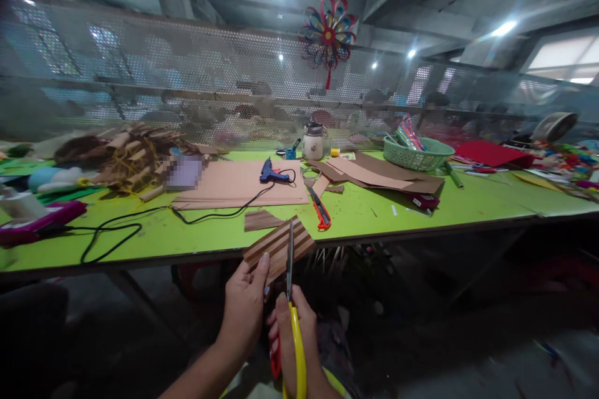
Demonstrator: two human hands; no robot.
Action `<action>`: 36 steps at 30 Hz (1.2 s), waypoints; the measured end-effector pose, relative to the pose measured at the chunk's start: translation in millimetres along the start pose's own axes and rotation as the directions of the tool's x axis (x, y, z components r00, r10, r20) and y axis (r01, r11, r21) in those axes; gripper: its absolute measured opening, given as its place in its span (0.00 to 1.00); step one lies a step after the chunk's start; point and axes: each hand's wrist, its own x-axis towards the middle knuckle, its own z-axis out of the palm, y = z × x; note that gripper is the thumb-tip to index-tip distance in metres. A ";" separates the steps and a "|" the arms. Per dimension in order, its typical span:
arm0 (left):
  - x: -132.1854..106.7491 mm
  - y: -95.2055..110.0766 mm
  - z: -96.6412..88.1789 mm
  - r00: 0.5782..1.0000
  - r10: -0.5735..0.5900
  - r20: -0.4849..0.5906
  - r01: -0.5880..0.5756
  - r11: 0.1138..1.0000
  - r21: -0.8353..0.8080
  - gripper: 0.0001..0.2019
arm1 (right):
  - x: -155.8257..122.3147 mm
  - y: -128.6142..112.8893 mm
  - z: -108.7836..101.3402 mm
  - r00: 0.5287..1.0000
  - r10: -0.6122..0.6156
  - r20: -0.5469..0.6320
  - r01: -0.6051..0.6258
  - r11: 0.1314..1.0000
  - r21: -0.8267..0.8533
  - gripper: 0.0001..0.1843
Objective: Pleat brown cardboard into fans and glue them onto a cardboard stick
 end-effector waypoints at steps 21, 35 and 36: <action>-11.1 -4.4 1.5 0.992 -0.119 0.036 0.120 0.993 -0.017 0.24 | -0.9 -13.7 2.9 1.000 -0.005 -0.024 0.004 0.999 -0.032 0.33; -11.1 -10.6 -0.1 0.988 -0.147 0.049 0.150 0.988 -0.048 0.25 | 1.2 -6.3 2.8 0.999 -0.028 -0.047 0.024 0.997 -0.080 0.30; -11.0 -10.3 -0.3 0.986 -0.160 0.051 0.163 0.985 -0.050 0.26 | 1.5 -5.6 2.2 0.998 -0.037 -0.043 0.033 0.996 -0.084 0.30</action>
